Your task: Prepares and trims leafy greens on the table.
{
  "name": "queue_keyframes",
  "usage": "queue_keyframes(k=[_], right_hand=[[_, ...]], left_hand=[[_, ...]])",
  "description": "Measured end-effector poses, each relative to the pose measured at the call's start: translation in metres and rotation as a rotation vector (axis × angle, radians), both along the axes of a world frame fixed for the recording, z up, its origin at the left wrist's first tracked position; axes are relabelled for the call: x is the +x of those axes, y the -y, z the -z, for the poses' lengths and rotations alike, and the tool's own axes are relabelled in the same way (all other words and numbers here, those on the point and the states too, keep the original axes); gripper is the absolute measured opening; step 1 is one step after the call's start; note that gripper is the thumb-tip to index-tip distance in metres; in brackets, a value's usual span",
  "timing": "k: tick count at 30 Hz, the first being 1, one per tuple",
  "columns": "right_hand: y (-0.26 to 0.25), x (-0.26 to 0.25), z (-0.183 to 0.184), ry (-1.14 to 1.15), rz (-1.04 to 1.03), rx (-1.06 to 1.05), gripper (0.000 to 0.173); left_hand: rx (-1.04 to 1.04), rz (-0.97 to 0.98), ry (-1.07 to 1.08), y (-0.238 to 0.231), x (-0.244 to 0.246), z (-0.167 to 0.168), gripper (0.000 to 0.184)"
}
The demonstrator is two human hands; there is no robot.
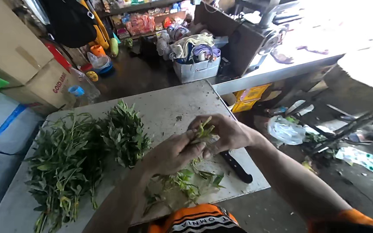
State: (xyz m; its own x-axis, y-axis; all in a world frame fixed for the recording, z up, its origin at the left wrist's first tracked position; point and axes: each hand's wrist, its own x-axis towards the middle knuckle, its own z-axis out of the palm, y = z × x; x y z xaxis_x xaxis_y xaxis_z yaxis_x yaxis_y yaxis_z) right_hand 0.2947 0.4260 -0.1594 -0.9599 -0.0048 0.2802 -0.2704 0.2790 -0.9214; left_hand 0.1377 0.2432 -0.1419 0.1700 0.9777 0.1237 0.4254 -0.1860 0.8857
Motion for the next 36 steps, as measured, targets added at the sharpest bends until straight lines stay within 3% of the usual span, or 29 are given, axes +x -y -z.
queue_keyframes(k=[4,9,15,20,24,30,36], right_hand=[[0.013,0.010,0.026,-0.068,0.090,-0.180,0.041],[0.037,0.014,0.025,-0.131,0.397,-0.065,0.042],[0.041,0.020,0.027,-0.037,0.556,-0.189,0.033],[0.046,0.024,0.029,-0.062,0.742,-0.155,0.015],[0.050,0.023,0.028,-0.089,0.795,-0.109,0.006],[0.045,0.020,0.027,-0.167,0.807,-0.102,0.005],[0.044,0.013,0.029,-0.227,0.828,-0.157,0.005]], left_hand=[[-0.107,0.031,0.034,0.006,-0.008,-0.001,0.036],[-0.211,-0.045,-0.124,-0.003,-0.009,-0.003,0.038],[-0.206,-0.121,-0.121,-0.016,-0.005,0.009,0.038],[-0.255,-0.192,-0.388,-0.018,0.009,0.006,0.047],[-0.298,-0.250,-0.556,-0.023,0.018,0.003,0.054],[-0.306,-0.230,-0.468,-0.022,0.014,0.001,0.042],[-0.284,-0.209,-0.451,-0.013,0.007,0.003,0.046]])
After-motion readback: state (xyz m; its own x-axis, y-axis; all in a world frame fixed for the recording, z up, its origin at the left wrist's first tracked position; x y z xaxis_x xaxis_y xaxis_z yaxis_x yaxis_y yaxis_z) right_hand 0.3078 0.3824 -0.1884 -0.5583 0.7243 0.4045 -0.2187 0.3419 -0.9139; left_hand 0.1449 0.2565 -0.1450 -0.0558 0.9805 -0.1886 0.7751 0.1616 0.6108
